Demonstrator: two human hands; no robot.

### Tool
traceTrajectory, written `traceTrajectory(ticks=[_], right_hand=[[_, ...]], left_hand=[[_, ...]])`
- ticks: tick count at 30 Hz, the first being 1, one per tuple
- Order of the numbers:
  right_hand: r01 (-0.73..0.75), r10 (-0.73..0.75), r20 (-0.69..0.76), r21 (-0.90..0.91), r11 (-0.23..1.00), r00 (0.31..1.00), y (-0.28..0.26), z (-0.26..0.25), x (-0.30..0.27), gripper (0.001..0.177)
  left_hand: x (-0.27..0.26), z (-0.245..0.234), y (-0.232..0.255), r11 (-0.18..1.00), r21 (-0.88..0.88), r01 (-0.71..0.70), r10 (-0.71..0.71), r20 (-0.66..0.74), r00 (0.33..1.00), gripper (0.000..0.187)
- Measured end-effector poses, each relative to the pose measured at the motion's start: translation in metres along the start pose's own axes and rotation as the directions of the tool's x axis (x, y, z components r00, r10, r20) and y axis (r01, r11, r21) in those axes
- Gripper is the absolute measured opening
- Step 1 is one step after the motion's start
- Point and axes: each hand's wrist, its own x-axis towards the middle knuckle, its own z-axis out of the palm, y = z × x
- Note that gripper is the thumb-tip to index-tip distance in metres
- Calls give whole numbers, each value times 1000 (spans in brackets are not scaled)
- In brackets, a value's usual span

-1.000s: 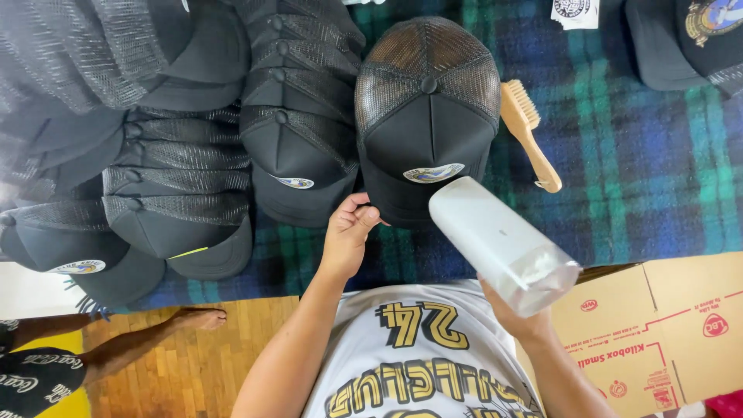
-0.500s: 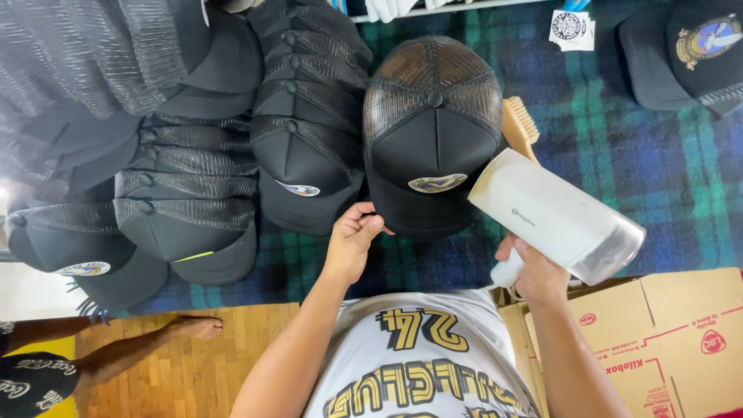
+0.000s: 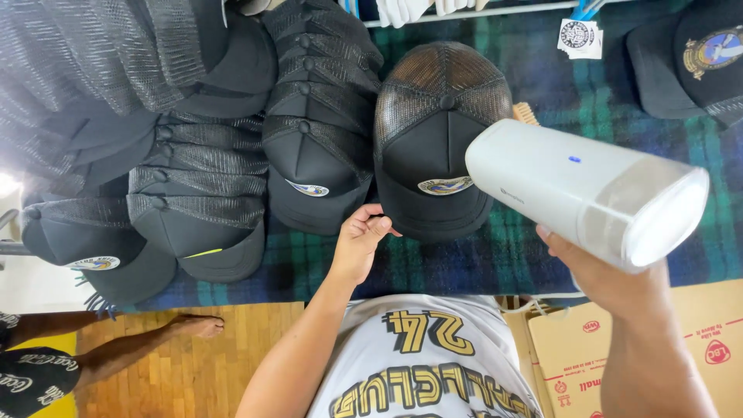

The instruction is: A person is cleaning and reshaping a black mesh cap using a wooden brush and a handheld steamer.

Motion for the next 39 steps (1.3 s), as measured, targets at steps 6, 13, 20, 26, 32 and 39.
traceTrajectory(ticks=[6,13,20,26,32,39], right_hand=[[-1,34,92,-332,943,995,-95,2,28,76],[362,-182,328,-654,664,927,-104,24,25,33],[451,-277,399,-878,159,874,-137,105,2,56],[400,-496,315,-914,71,809,-115,158,-16,11],[469,-430,378,-874,127,820,-67,179,-19,23],[464,-286,393,-852,245,874,-60,169,-27,49]], left_hand=[[-5,10,16,999,39,0,-1,19,1000,30],[-9,13,23,998,50,-24,21,63,998,31],[-11,14,25,998,-59,3,1,60,998,38],[-17,8,31,972,-232,31,-23,34,999,53],[-20,9,41,916,-396,57,-51,27,998,68],[-26,12,55,821,-565,88,-94,19,995,86]])
